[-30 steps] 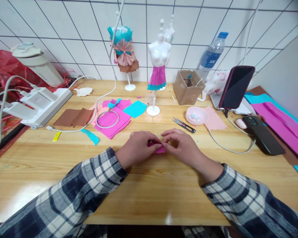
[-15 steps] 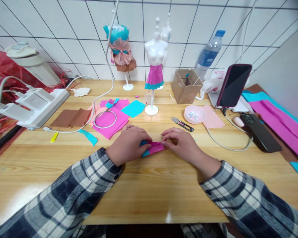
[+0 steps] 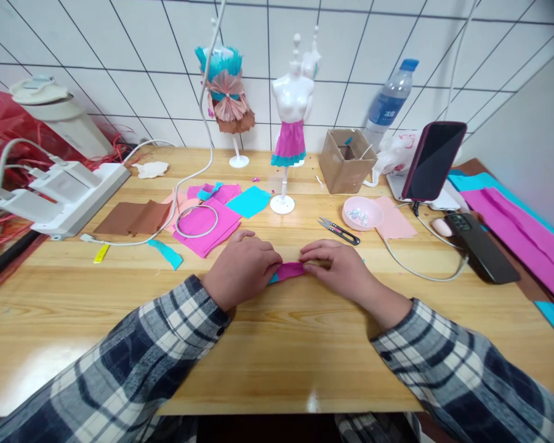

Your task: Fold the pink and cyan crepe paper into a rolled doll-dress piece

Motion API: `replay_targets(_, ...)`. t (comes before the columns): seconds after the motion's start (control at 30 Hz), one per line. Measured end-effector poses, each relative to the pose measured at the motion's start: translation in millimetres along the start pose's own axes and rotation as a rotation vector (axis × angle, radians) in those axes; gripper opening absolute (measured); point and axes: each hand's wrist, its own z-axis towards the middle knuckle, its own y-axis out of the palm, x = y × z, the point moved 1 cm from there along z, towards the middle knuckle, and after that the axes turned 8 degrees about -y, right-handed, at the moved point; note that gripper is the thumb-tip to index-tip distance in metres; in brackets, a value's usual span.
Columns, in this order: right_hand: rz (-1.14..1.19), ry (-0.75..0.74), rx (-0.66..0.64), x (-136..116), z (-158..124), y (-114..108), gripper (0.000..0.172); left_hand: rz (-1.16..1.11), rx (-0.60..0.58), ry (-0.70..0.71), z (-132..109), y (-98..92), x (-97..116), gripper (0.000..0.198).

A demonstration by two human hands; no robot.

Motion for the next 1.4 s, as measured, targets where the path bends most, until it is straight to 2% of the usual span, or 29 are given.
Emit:
replay_targets(0.23, -0.053, -0.018, -0.012, -1.5, 1.5, 0.9, 0.017, 0.068, 0.007, 0.059, -0.1, 2.6, 1.3, 0.024)
replay_targets(0.4, -0.083, -0.041, -0.042, -1.4, 2.4, -0.5, 0.019, 0.134, 0.063, 0.121, -1.0, 2.8, 2.7, 0.021)
replay_targets(0.8, -0.281, -0.142, -0.14, -6.1, -1.0, -5.6, 0.02, 0.251, 0.083, 0.194, -9.9, 1.9, 8.4, 0.017)
replay_targets(1.0, -0.304, -0.116, -0.178, -8.3, -2.9, -10.3, 0.032, 0.297, 0.057, 0.231, -15.6, -0.4, 17.2, 0.021)
replay_targets(1.13, -0.244, -0.05, -0.11, -7.6, -3.8, -10.2, 0.037, 0.297, 0.02, 0.205, -22.1, -0.7, 21.8, 0.02)
replay_targets(1.23, -0.255, -0.106, -0.062, -13.1, -4.6, -10.0, 0.046, 0.29, 0.007, 0.189, -25.8, 0.7, 22.8, 0.023)
replay_targets(1.33, -0.375, -0.187, -0.133, -21.4, -6.0, -8.5, 0.048, 0.282, 0.01, 0.186, -27.7, 3.1, 21.7, 0.026)
replay_targets(1.4, -0.45, -0.188, -0.19, -25.0, -7.1, -7.2, 0.045, 0.276, 0.013, 0.182, -29.5, 4.7, 20.4, 0.028)
